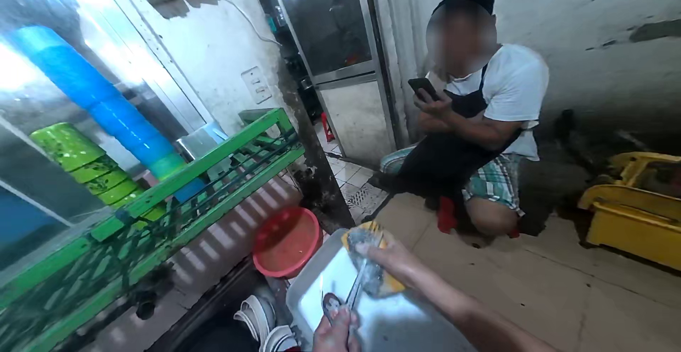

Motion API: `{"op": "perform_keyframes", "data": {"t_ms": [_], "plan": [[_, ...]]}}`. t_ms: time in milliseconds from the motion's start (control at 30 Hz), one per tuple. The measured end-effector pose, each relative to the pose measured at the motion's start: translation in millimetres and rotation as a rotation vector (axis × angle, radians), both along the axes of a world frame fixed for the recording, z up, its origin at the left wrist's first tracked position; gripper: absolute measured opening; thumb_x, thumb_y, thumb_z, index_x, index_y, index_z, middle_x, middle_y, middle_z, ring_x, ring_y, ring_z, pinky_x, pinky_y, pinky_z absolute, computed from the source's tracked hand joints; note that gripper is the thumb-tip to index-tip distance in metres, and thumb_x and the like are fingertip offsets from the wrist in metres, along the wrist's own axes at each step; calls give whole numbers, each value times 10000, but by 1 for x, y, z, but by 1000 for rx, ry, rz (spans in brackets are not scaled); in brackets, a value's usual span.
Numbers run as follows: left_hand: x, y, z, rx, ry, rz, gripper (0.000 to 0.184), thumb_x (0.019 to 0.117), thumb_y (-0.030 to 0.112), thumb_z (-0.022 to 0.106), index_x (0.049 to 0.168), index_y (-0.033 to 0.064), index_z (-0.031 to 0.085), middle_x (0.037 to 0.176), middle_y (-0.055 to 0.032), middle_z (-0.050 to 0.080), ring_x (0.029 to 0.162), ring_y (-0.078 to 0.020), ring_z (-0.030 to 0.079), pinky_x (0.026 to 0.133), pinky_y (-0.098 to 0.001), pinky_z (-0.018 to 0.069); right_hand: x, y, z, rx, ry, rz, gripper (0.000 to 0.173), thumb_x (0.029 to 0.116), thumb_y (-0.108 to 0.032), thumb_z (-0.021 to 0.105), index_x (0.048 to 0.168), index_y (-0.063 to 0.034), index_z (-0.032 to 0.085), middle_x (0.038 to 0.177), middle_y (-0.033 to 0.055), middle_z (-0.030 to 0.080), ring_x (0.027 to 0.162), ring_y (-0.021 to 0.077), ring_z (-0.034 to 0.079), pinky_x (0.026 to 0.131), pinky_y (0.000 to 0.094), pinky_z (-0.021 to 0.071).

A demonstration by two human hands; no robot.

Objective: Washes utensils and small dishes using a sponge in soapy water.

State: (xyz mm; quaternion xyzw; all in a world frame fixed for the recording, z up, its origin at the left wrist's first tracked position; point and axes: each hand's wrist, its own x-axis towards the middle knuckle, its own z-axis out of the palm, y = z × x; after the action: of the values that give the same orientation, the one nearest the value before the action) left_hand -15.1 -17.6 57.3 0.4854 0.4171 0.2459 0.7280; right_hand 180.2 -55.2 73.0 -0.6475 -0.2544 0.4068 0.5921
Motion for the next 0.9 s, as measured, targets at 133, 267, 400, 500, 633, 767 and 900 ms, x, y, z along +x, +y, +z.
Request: {"op": "perform_keyframes", "data": {"t_ms": [133,267,400,500,633,767,900], "plan": [[12,-4,7,55,43,10,163,1069,83,467,940,43,558,563,40,503,425,-14,413,423,-170,368,-30,-7,0,-139,-122,172,834,894,-319,782,1535,4,358,1402,260,549,1279,356,568,1087,519,456],[-6,7,-3,99,46,-69,311,965,-77,486,1254,-73,602,1055,-109,725,704,-84,639,641,-253,535,9,-13,20,-375,-349,369,719,948,-338,740,1477,32,424,1398,284,539,1303,403,536,1099,571,416],[-1,12,-1,183,-12,-126,270,941,-78,519,1178,-101,647,1235,-147,695,1127,-162,651,982,-347,528,0,-16,7,-405,-585,864,535,924,-223,764,1312,93,574,1199,353,623,1130,503,604,963,691,445],[10,4,11,179,80,-235,207,962,-31,566,1104,-21,716,1018,-69,741,910,-112,687,837,-316,573,-34,-13,-19,-358,-652,1031,497,953,-259,730,1280,95,608,1207,335,638,1138,481,619,990,662,447],[12,19,12,54,-62,-147,261,989,-48,517,1224,-70,629,888,-96,753,809,-173,728,792,-347,600,-43,-34,-43,-380,-602,979,650,918,-254,770,1421,60,504,1259,332,618,1156,487,612,989,668,458],[7,39,20,-95,-107,-53,272,1020,-31,481,1271,-35,586,700,-18,558,501,-104,505,534,-287,536,-17,-49,-53,-463,-669,769,702,850,-198,836,1459,-50,518,1354,267,610,1249,451,592,1060,646,443],[7,34,10,-106,112,-354,117,1015,56,555,1096,52,639,687,8,603,526,-72,533,506,-232,475,18,-50,8,-243,-522,506,789,777,-158,870,1483,-119,520,1451,186,551,1306,343,556,1089,555,453]]}}
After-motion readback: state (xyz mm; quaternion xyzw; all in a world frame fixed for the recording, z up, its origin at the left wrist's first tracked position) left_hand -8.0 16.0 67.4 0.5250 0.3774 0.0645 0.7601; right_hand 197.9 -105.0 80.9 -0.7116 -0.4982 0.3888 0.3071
